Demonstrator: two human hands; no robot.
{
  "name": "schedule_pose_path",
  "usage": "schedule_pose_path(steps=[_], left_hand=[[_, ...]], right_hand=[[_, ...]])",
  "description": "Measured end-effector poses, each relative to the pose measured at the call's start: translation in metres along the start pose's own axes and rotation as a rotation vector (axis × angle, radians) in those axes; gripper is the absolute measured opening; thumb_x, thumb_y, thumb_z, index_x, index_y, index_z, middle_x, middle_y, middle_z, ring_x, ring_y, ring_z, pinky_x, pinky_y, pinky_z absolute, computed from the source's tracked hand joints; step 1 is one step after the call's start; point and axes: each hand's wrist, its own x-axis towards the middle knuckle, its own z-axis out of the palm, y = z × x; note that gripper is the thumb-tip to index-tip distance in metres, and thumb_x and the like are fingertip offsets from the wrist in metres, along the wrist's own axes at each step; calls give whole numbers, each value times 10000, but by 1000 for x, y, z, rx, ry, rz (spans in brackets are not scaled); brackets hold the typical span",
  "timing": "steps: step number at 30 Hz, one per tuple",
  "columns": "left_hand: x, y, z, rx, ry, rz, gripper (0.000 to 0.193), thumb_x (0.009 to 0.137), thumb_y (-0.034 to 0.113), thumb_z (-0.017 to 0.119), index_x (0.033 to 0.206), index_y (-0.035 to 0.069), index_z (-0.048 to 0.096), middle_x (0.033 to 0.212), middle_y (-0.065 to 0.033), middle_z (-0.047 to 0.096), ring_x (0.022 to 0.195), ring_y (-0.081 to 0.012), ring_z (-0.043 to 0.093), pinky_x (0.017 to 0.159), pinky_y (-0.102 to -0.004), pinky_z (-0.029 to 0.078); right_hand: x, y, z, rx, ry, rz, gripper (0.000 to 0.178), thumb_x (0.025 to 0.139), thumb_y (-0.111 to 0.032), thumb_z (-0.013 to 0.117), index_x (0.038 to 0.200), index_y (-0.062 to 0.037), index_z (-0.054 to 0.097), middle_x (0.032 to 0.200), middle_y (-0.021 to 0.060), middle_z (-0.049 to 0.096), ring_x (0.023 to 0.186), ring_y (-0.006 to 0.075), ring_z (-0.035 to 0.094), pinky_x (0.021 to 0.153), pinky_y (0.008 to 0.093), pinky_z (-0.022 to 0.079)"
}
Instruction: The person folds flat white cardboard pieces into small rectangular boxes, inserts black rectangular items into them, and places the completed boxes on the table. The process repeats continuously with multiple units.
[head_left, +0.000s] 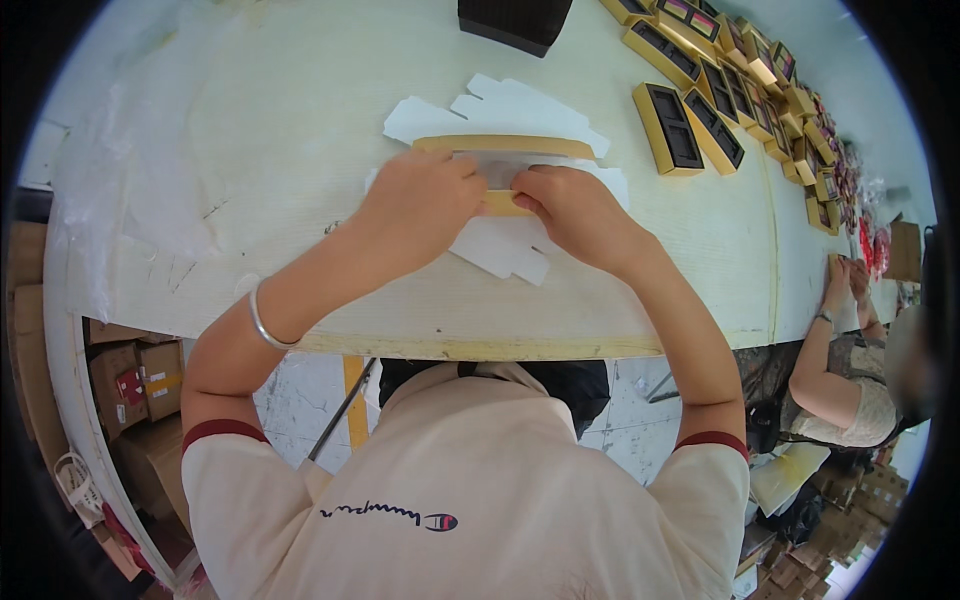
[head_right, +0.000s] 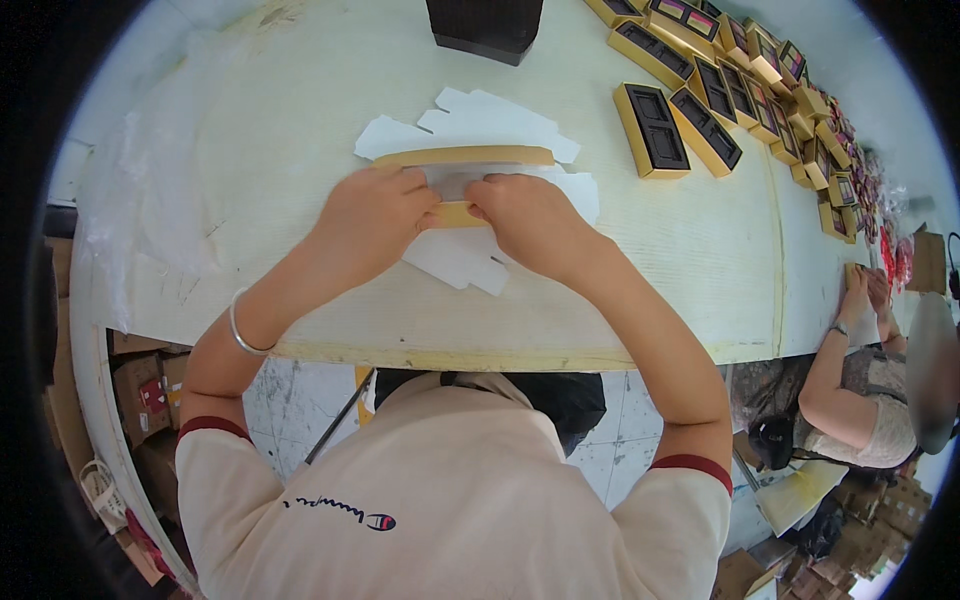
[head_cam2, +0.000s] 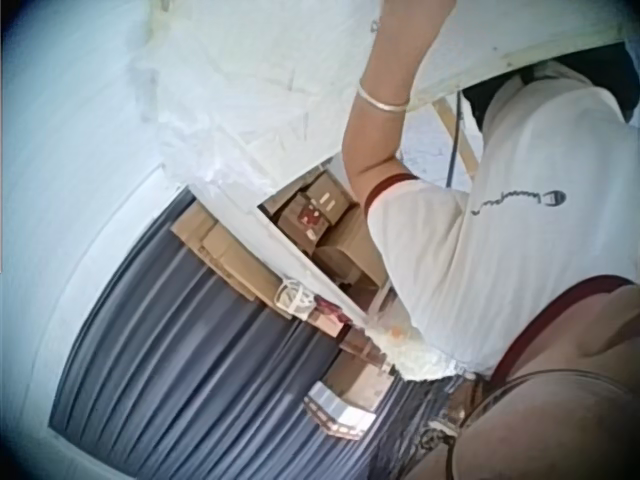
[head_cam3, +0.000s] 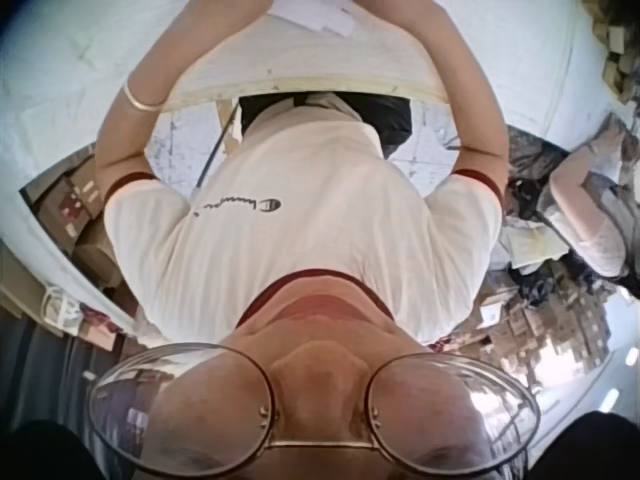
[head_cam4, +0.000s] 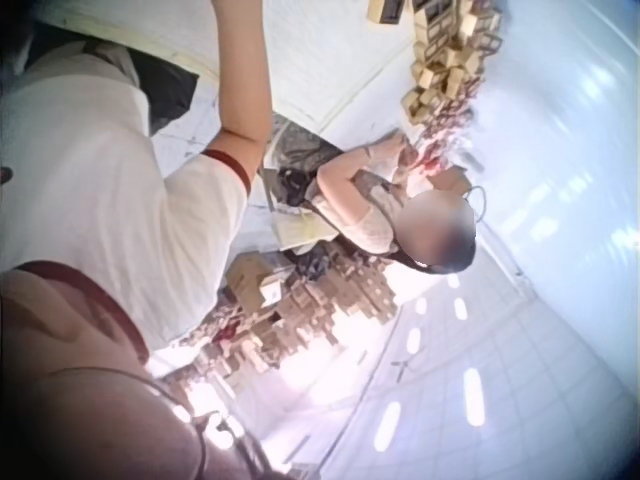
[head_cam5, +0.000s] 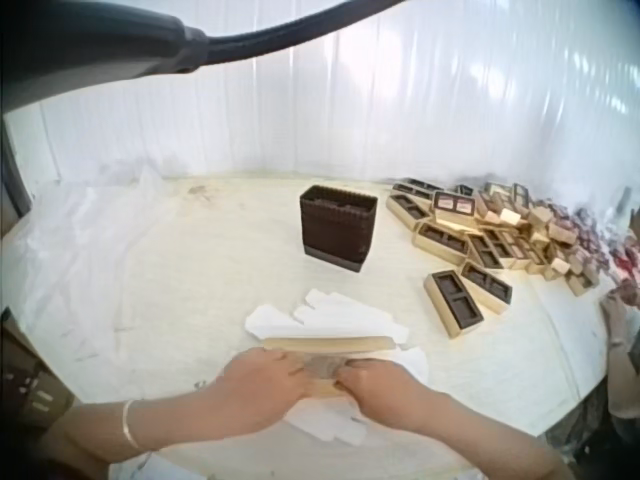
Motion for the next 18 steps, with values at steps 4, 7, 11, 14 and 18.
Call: schedule_pose_path(steps=[4,7,11,14,18], left_hand=[[16,-5,-37,30,431,74,228,830,157,655,1033,55,633,881,-94,619,792,-256,574,696,-343,475],[21,-38,-20,-293,-1,-94,259,836,139,660,1068,33,619,859,-98,622,778,-229,572,707,-326,471],[21,-26,-22,-385,-178,-123,229,825,94,660,1026,6,593,870,-100,617,749,-211,554,714,-312,473],[13,0,-46,-497,3,-180,206,798,-15,594,998,30,578,981,-90,595,756,-223,562,691,-315,466],[-6,25,-38,-357,432,22,333,781,-56,512,1079,86,552,1082,-101,557,744,-299,571,652,-398,461]], right_hand=[[-11,-7,2,-156,60,-123,148,757,-18,593,904,-32,579,825,115,592,825,299,595,665,394,471],[-14,-28,5,-554,179,-237,199,732,-56,609,927,-60,566,833,63,559,821,230,574,647,344,460],[-21,-40,27,-602,301,-363,202,714,-97,622,905,-70,561,822,39,526,722,167,558,567,289,441],[-34,-46,12,-578,306,-322,220,702,-111,628,906,-73,556,834,44,510,667,152,553,526,285,442],[-34,-40,-27,-532,361,-402,234,689,-107,636,904,-73,551,876,54,502,650,160,556,532,306,466]])
